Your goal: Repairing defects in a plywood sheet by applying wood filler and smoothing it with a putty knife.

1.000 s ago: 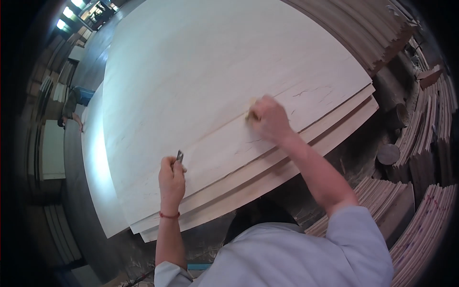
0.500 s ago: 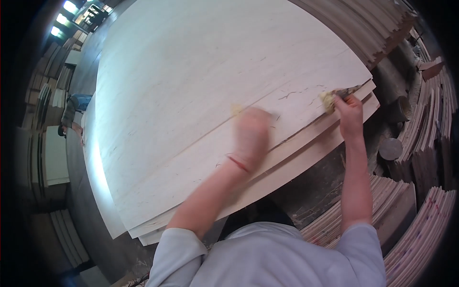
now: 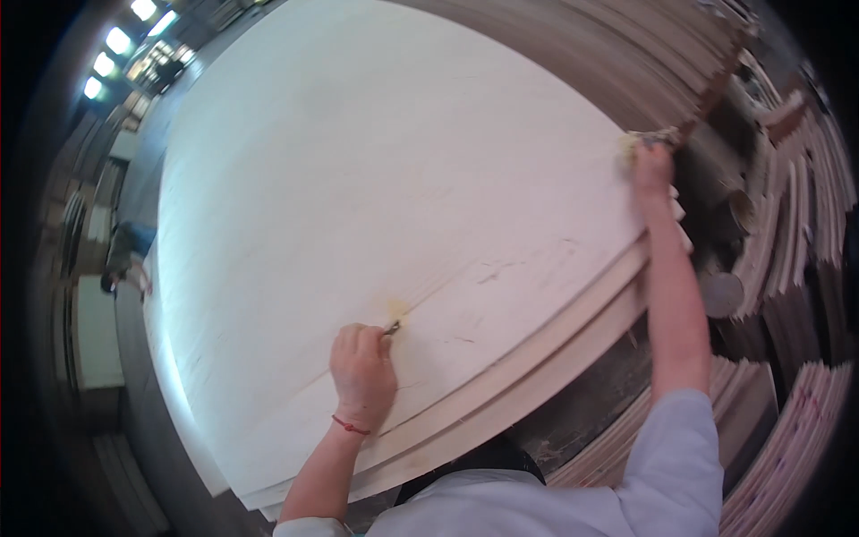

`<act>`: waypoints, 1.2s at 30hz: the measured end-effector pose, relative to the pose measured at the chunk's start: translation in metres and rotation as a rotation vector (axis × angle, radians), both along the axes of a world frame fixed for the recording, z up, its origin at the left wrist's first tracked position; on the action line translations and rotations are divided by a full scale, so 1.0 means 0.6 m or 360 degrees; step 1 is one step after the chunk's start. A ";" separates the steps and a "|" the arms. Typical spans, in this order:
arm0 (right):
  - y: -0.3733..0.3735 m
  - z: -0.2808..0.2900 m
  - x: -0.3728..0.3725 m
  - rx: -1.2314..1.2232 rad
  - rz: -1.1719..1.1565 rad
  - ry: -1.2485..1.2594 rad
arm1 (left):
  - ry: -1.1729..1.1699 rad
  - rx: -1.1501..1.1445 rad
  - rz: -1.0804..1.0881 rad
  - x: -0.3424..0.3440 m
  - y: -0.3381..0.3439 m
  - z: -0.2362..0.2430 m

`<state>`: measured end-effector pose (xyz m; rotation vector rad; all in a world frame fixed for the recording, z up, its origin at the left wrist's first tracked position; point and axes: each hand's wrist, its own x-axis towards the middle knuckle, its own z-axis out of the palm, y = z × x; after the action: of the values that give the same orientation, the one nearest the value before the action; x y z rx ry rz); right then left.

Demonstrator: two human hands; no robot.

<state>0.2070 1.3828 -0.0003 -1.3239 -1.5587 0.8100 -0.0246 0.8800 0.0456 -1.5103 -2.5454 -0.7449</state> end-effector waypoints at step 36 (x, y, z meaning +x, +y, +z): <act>0.100 -0.105 0.096 0.0131 -0.0171 -0.0478 | -0.0162 0.0237 0.1332 -0.187 -0.559 -0.023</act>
<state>0.2649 1.4426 -0.0634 -1.5057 -1.7148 0.4908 -0.1365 0.5444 0.0318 -0.2797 -2.7342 -0.8357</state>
